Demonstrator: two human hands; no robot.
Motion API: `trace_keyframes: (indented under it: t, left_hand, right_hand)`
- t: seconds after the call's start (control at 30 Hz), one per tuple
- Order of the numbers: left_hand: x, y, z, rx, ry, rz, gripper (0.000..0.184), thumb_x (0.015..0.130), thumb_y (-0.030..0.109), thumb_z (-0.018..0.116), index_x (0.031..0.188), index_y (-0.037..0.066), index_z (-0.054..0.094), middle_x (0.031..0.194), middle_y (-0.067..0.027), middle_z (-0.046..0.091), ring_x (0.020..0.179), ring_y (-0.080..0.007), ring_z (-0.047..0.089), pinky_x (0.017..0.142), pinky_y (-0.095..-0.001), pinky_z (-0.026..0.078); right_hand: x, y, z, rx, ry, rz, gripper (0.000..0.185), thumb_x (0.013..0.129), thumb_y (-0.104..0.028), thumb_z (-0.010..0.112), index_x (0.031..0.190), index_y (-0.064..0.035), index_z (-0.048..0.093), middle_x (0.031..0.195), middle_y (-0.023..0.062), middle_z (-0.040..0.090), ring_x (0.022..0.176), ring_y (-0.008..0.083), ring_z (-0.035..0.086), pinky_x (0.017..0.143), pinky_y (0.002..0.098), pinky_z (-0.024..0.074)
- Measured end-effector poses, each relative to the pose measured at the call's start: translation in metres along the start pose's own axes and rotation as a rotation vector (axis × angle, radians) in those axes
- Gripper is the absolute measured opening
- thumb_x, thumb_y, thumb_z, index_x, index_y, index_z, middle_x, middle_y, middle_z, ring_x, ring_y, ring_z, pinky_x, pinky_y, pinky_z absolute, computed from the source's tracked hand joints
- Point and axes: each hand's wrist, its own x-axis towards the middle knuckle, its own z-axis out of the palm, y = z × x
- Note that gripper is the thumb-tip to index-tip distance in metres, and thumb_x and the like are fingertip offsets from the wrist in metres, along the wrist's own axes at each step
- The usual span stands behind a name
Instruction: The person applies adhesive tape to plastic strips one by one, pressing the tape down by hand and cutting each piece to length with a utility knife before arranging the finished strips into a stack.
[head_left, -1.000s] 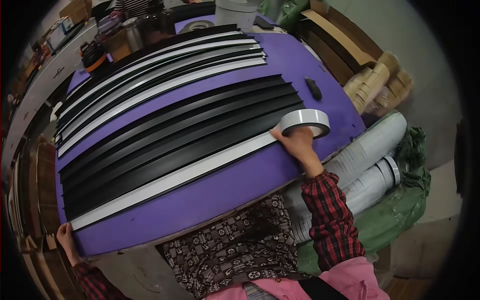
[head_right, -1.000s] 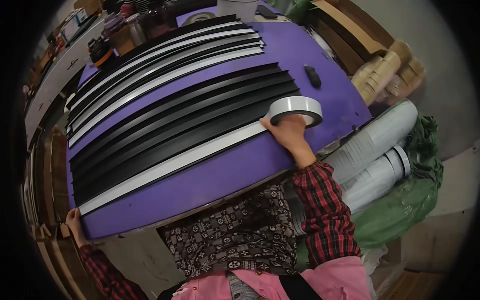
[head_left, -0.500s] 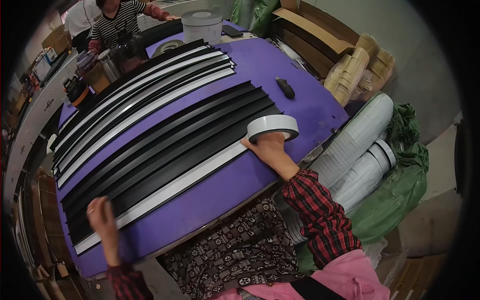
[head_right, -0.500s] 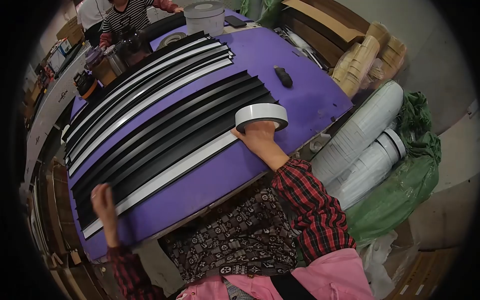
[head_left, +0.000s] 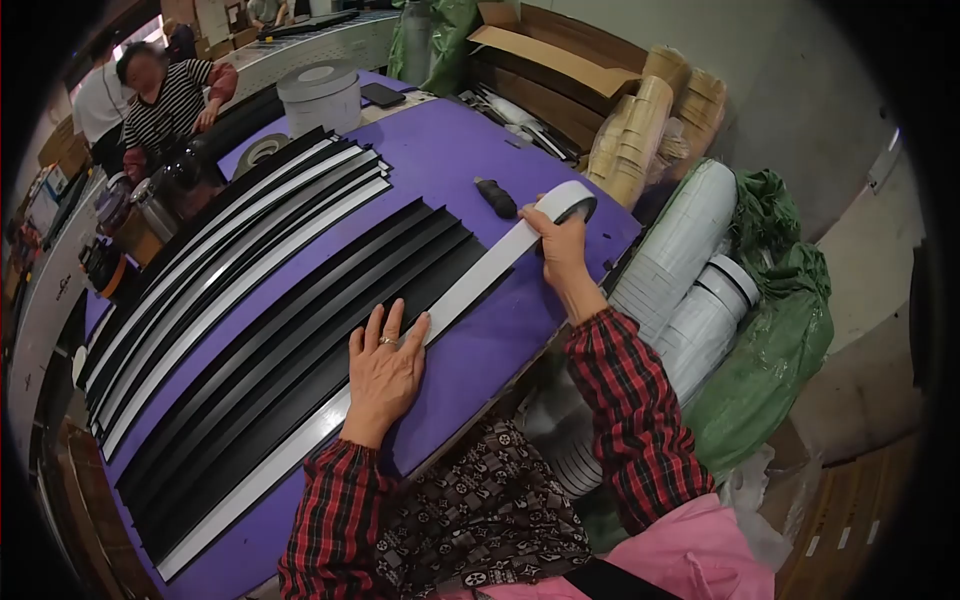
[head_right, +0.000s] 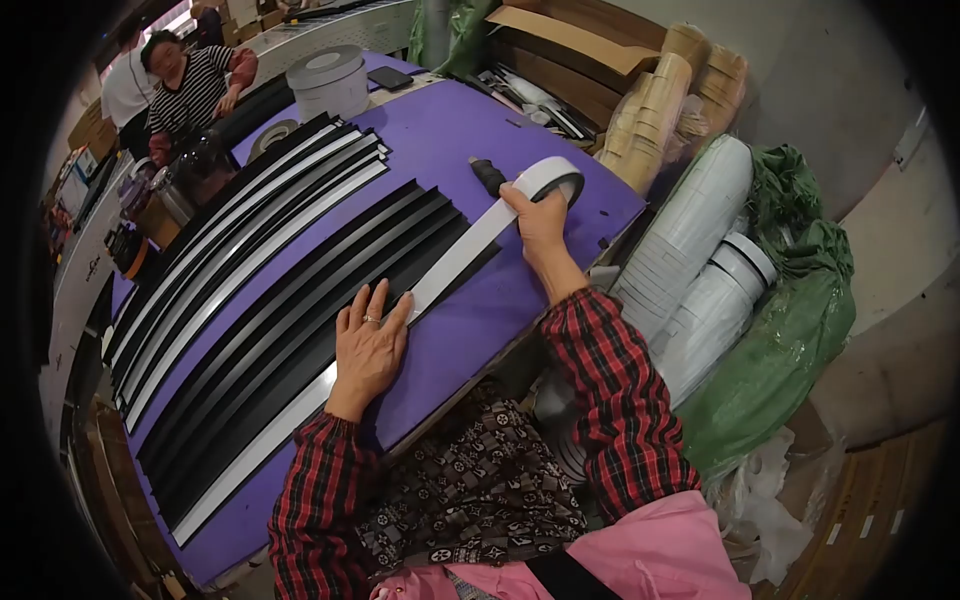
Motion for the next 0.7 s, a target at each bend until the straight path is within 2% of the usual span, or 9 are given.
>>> trace_keyframes:
  t: [0.07,0.17,0.27,0.3,0.4,0.53,0.57,0.63,0.7]
  left_hand:
    - [-0.001,-0.001,0.002,0.03,-0.044,-0.025,0.032,0.085,0.023,0.044,0.117,0.021,0.049,0.126,-0.0109,0.042,0.119,-0.0307,0.034,0.093,-0.0434,0.026]
    - [-0.001,-0.002,0.003,0.02,-0.073,-0.034,0.033,0.085,0.023,0.043,0.118,0.022,0.049,0.128,-0.0093,0.04,0.121,-0.0307,0.032,0.095,-0.0445,0.024]
    - [-0.002,-0.002,0.003,0.022,-0.077,-0.037,0.033,0.085,0.023,0.044,0.118,0.022,0.048,0.128,-0.009,0.04,0.121,-0.0305,0.032,0.095,-0.0446,0.024]
    - [-0.002,-0.002,0.003,0.021,-0.08,-0.03,0.033,0.085,0.023,0.044,0.118,0.022,0.048,0.128,-0.009,0.04,0.121,-0.0305,0.032,0.095,-0.0446,0.024]
    - [-0.001,0.0,0.003,0.031,-0.094,-0.041,0.033,0.085,0.024,0.043,0.118,0.022,0.048,0.127,-0.0095,0.041,0.121,-0.0307,0.032,0.095,-0.0445,0.024]
    - [0.001,0.001,-0.001,-0.009,-0.074,-0.043,0.031,0.084,0.021,0.046,0.115,0.019,0.05,0.126,-0.0127,0.042,0.119,-0.0324,0.034,0.095,-0.0456,0.024]
    - [0.0,0.001,0.001,-0.013,-0.045,-0.046,0.031,0.083,0.02,0.046,0.114,0.019,0.051,0.125,-0.0134,0.042,0.118,-0.0327,0.034,0.095,-0.046,0.025]
    - [0.0,0.001,-0.002,-0.004,-0.018,-0.029,0.03,0.082,0.021,0.048,0.112,0.018,0.052,0.124,-0.0138,0.042,0.117,-0.0327,0.035,0.094,-0.0464,0.026]
    - [0.0,0.001,-0.002,-0.034,0.005,-0.02,0.031,0.082,0.023,0.051,0.112,0.017,0.052,0.122,-0.0141,0.043,0.115,-0.0324,0.037,0.093,-0.0455,0.027]
  right_hand:
    - [0.026,0.024,-0.031,-0.728,-0.055,-0.269,0.036,0.064,-0.027,0.068,0.074,0.0041,0.054,0.064,0.0147,0.059,0.06,0.0267,0.059,0.056,0.0349,0.0466]
    - [0.032,0.037,-0.04,-1.117,-0.23,-0.427,0.047,0.067,-0.041,0.061,0.083,0.0028,0.055,0.078,0.0186,0.059,0.075,0.0336,0.056,0.071,0.0394,0.0426]
    - [0.031,0.034,-0.034,-1.256,-0.298,-0.403,0.048,0.068,-0.041,0.06,0.088,0.0023,0.054,0.082,0.0178,0.058,0.08,0.032,0.055,0.077,0.0377,0.0395]
    - [0.03,0.038,-0.033,-1.301,-0.289,-0.51,0.048,0.069,-0.04,0.06,0.091,0.002,0.053,0.081,0.0163,0.059,0.079,0.0302,0.056,0.077,0.037,0.0395]
    - [0.031,0.048,-0.033,-1.419,-0.308,-0.553,0.047,0.069,-0.04,0.061,0.091,0.0012,0.054,0.081,0.0148,0.06,0.08,0.0282,0.057,0.076,0.0361,0.0403]
    - [0.031,0.031,-0.025,-1.574,-0.397,-0.528,0.045,0.068,-0.04,0.063,0.084,0.0014,0.056,0.082,0.0158,0.059,0.08,0.0295,0.057,0.072,0.0368,0.0433]
    - [0.03,0.021,-0.02,-1.65,-0.457,-0.34,0.042,0.068,-0.039,0.064,0.083,-0.0004,0.058,0.081,0.0144,0.059,0.077,0.028,0.058,0.07,0.0367,0.0444]
    - [0.025,-0.004,-0.008,-1.789,-0.381,-0.335,0.038,0.068,-0.036,0.065,0.084,-0.0015,0.058,0.082,0.0133,0.059,0.075,0.0279,0.059,0.069,0.0364,0.0451]
    - [0.027,-0.012,0.015,-1.626,-0.334,-0.355,0.031,0.07,-0.031,0.064,0.081,-0.0026,0.057,0.083,0.0135,0.058,0.073,0.0272,0.059,0.067,0.0366,0.0452]
